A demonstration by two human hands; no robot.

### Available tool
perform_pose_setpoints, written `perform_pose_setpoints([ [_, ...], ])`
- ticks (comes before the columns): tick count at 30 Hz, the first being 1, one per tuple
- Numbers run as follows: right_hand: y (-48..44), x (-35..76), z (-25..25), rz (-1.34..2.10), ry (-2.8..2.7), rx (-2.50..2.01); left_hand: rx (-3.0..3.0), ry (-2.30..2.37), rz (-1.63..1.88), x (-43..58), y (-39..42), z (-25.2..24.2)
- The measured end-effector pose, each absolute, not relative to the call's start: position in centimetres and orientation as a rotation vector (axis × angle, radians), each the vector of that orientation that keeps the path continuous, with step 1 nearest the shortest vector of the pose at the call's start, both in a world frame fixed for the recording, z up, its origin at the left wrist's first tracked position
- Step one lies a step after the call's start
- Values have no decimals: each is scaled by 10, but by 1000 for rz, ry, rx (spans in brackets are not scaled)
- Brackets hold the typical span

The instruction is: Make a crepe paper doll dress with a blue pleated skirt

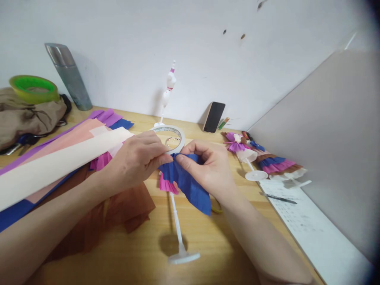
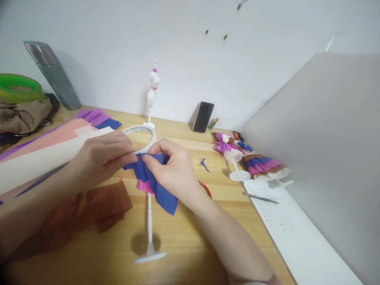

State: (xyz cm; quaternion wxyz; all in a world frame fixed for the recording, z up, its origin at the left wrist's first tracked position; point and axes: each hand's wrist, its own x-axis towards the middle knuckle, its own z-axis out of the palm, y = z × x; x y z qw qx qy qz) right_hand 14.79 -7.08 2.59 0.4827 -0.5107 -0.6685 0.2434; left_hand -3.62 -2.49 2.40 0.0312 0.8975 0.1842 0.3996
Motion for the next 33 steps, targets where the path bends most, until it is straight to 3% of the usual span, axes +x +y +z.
perform_pose_setpoints([
  [16, -55, 151, 13, 746, -1574, -1278, 2699, 538, 1114, -37, -19, 21],
  [26, -62, 168, 36, 1026, -1613, -1198, 2368, 681, 918, -47, -12, 25],
  [33, -66, 160, 31, 842, -1684, -1206, 2470, 662, 973, -47, -14, 22],
])
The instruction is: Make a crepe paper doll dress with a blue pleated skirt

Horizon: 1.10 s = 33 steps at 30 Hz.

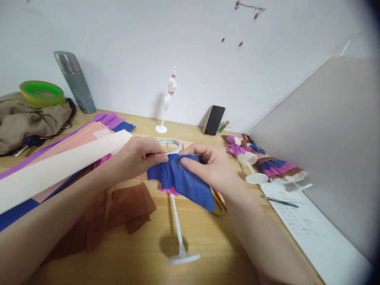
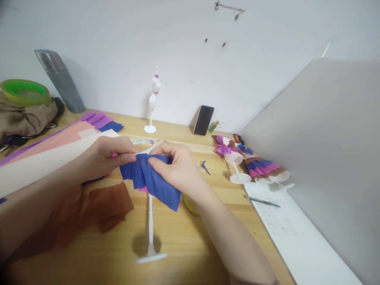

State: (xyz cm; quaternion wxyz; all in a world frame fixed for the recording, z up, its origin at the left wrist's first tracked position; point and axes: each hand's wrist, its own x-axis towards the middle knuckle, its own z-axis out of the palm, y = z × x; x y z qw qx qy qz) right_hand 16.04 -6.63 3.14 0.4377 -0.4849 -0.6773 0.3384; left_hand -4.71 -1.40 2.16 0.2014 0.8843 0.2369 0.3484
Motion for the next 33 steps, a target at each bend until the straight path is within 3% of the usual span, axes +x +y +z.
perform_pose_setpoints([
  [16, -68, 154, 30, 565, -1751, -1282, 2545, 570, 1026, -44, -14, 22],
  [33, -66, 154, 26, 596, -1729, -1289, 2547, 586, 988, -42, -17, 24],
])
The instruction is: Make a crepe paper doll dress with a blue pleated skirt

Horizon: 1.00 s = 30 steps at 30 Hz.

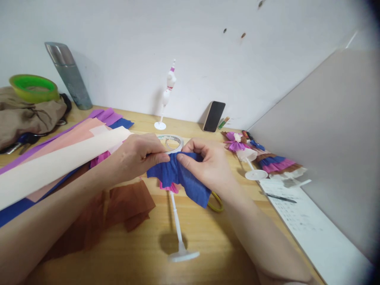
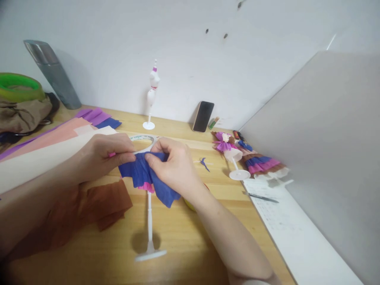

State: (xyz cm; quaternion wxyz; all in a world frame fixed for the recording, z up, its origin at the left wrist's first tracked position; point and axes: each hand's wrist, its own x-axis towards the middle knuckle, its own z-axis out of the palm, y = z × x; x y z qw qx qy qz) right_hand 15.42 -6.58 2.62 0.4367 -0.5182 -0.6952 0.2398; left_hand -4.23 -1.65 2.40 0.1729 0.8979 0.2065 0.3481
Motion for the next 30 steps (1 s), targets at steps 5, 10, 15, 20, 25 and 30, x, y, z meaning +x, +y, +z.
perform_pose_setpoints([
  [5, -65, 155, 26, 644, -1706, -1281, 2552, 582, 1003, -42, -16, 23],
  [10, -65, 153, 25, 665, -1685, -1288, 2531, 573, 996, -41, -19, 23],
  [15, -63, 155, 27, 778, -1648, -1256, 2388, 513, 925, -39, -23, 23],
  [20, -60, 162, 29, 888, -1612, -1193, 2140, 607, 837, -37, -20, 18],
  [25, -58, 171, 36, 1044, -1618, -1113, 1990, 584, 820, -39, -15, 21],
  [30, -62, 181, 41, 500, -1648, -1163, 1729, 683, 812, -46, -11, 23],
])
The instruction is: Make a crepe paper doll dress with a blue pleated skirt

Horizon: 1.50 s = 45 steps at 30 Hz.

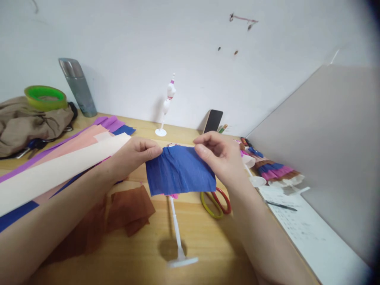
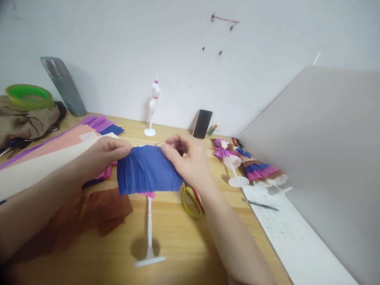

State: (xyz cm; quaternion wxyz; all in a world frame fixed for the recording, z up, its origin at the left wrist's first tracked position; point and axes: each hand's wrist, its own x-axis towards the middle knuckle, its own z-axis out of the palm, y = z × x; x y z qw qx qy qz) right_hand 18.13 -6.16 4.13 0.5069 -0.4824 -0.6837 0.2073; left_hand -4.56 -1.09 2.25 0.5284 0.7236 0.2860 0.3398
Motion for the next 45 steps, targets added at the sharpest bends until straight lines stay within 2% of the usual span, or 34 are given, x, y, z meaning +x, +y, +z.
perform_pose_setpoints([
  [2, -67, 183, 43, 238, -1693, -1028, 1596, 704, 807, -48, -10, 22],
  [5, -76, 179, 44, -19, -2044, -752, 1441, 681, 800, -51, -12, 24],
  [8, -77, 167, 38, -284, -2299, -736, 1344, 608, 764, -49, -16, 29],
  [11, -71, 156, 25, -455, -2196, -754, 1298, 589, 758, -45, -19, 30],
  [17, -69, 156, 11, -519, -1873, -659, 1257, 613, 714, -40, -20, 23],
  [20, -68, 157, 14, -500, -1891, -691, 1246, 662, 700, -40, -19, 22],
  [27, -71, 145, 15, -771, -1974, -607, 1246, 746, 672, -41, -21, 22],
  [34, -91, 136, 13, -587, -1959, -721, 1269, 705, 664, -37, -22, 17],
  [38, -99, 146, 22, -457, -2030, -630, 1338, 729, 692, -37, -18, 18],
  [42, -91, 165, 36, -267, -1814, -748, 1570, 718, 703, -41, -17, 28],
  [45, -75, 174, 36, 14, -1766, -935, 1819, 711, 675, -45, -17, 35],
])
